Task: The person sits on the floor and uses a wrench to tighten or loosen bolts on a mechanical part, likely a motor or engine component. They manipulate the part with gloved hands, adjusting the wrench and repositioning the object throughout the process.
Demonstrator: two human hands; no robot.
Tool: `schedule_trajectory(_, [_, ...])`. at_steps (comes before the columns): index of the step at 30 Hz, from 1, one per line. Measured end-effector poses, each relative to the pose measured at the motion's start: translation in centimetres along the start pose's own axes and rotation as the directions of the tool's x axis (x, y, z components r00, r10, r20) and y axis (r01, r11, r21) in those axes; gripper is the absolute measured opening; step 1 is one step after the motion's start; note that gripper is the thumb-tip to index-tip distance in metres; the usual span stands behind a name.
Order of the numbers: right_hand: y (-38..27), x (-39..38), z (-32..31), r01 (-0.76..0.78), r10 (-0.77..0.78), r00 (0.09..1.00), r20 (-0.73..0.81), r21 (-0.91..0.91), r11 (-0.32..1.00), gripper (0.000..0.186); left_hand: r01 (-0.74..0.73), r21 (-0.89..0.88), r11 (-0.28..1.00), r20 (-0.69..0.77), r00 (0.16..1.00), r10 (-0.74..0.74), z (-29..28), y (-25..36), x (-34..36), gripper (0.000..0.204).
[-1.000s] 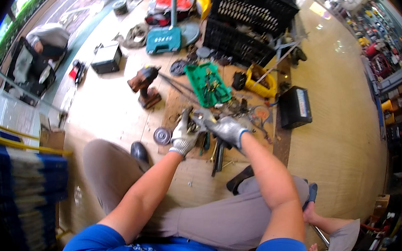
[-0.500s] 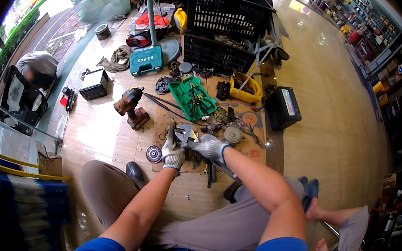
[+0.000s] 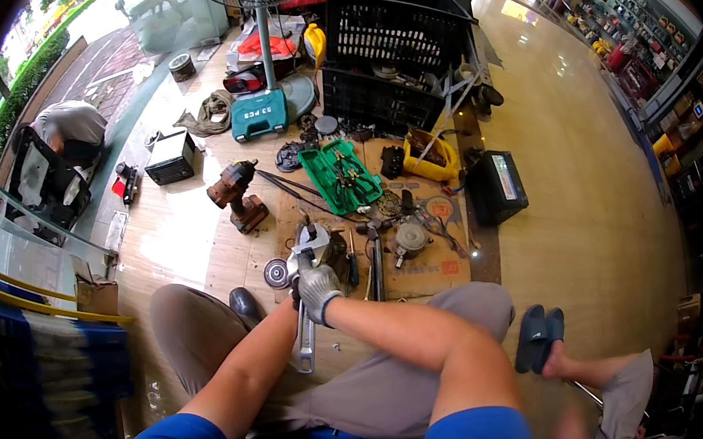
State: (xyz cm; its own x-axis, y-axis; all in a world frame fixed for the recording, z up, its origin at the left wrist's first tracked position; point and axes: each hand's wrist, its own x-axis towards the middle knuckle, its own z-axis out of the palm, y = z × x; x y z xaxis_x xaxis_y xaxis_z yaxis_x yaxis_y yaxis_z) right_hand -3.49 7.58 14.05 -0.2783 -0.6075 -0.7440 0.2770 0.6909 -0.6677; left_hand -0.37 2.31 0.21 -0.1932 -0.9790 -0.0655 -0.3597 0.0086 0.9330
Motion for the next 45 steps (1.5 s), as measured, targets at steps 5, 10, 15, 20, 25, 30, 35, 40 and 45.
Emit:
schedule_trajectory(5, [4.3, 6.0, -2.4, 0.089, -0.115, 0.985, 0.129, 0.19, 0.978, 0.062, -0.016, -0.084, 0.996, 0.058, 0.998, 0.021, 0.5, -0.1, 0.7, 0.046])
schedule_trajectory(10, [3.0, 4.4, -3.7, 0.006, -0.111, 0.956, 0.272, 0.362, 0.932, 0.035, 0.219, -0.097, 0.971, 0.149, 0.968, -0.203, 0.3, -1.8, 2.2, 0.041])
schedule_trajectory(15, [4.0, 4.8, -6.0, 0.471, -0.494, 0.85, 0.183, 0.155, 0.868, 0.037, 0.193, -0.855, 0.481, 0.264, 0.961, 0.083, 4.2, -1.6, 1.4, 0.041])
schedule_trajectory(20, [-6.4, -2.0, -6.2, 0.416, -0.312, 0.893, 0.324, -0.332, 0.846, 0.053, 0.029, -0.542, 0.84, 0.147, 0.987, 0.061, 1.4, -6.6, 2.6, 0.047])
schedule_trajectory(25, [-9.4, 0.4, -11.1, 0.378, -0.239, 0.918, 0.317, -0.51, 0.773, 0.062, -0.031, 0.068, 0.997, 0.051, 0.998, 0.028, 0.0, -0.2, 1.4, 0.082])
schedule_trajectory(30, [-10.3, 0.5, -12.9, 0.225, -0.054, 0.961, 0.27, -0.659, 0.717, 0.055, -0.019, -0.279, 0.96, 0.053, 0.998, 0.035, 0.8, -1.1, 1.9, 0.071])
schedule_trajectory(35, [-10.3, 0.3, -12.9, 0.21, -0.004, 0.961, 0.278, -0.713, 0.669, 0.051, -0.025, -0.3, 0.954, 0.043, 0.998, 0.04, 0.9, 0.4, 1.1, 0.07])
schedule_trajectory(40, [-10.8, 0.8, -12.9, 0.229, -0.005, 0.954, 0.3, -0.719, 0.656, 0.05, -0.094, -0.24, 0.966, -0.008, 0.995, 0.095, 1.3, -1.2, 1.8, 0.075])
schedule_trajectory(45, [-11.5, 0.7, -12.4, 0.255, -0.001, 0.942, 0.335, -0.713, 0.654, 0.047, -0.129, -0.197, 0.972, -0.054, 0.991, 0.12, 1.6, -3.2, 2.6, 0.076])
